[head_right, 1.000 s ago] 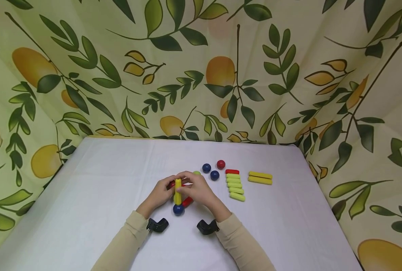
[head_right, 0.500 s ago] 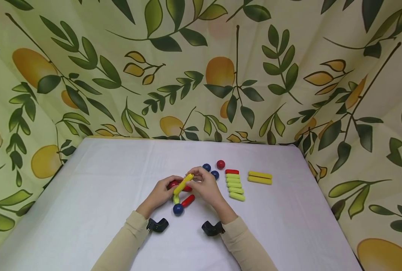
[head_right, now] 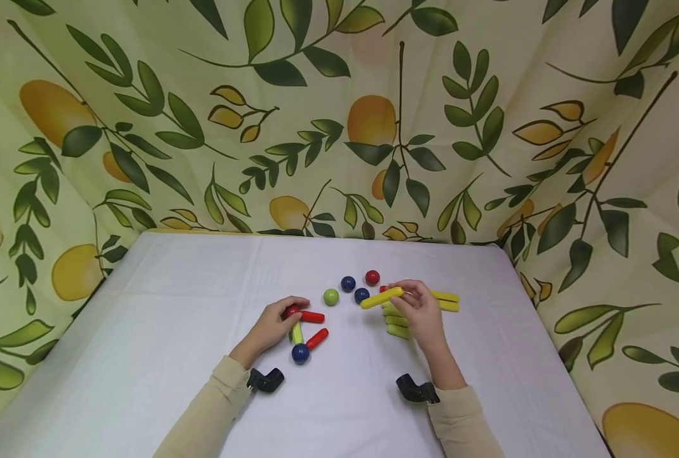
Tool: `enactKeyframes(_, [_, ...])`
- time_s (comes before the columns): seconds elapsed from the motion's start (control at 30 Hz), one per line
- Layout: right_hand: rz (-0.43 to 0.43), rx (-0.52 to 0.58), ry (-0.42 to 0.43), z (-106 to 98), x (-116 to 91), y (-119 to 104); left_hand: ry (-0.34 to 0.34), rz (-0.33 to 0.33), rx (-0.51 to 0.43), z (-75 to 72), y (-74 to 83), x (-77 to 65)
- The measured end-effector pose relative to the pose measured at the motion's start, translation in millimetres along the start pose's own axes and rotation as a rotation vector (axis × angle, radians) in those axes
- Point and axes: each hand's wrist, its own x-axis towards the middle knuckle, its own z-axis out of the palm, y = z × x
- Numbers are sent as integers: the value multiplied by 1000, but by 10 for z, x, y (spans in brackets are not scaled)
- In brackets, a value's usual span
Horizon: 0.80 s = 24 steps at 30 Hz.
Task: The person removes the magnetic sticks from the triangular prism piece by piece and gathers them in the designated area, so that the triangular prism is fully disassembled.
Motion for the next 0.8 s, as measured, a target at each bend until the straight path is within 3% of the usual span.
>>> enactKeyframes(0.13, [-28,66,116,-371,-26,68,13,5,2,1,-22,-10])
enactKeyframes(0.27, [37,110,221,-656,-84,100,32,37,7,-5,-33,-19])
enactKeyframes(0.4, [130,103,327,-804,-122,206,39,61,15,-1,-45,-21])
enactKeyframes(0.5, [174,103,361,-848,-126,314,27,54,16,4,-46,-19])
enactKeyframes(0.67, [190,10,368,-856,-124,423,4,7,1,4,-12,-9])
enactKeyframes(0.8, [204,-191,383,-863,-134,464,1,-9,-5,10,2,0])
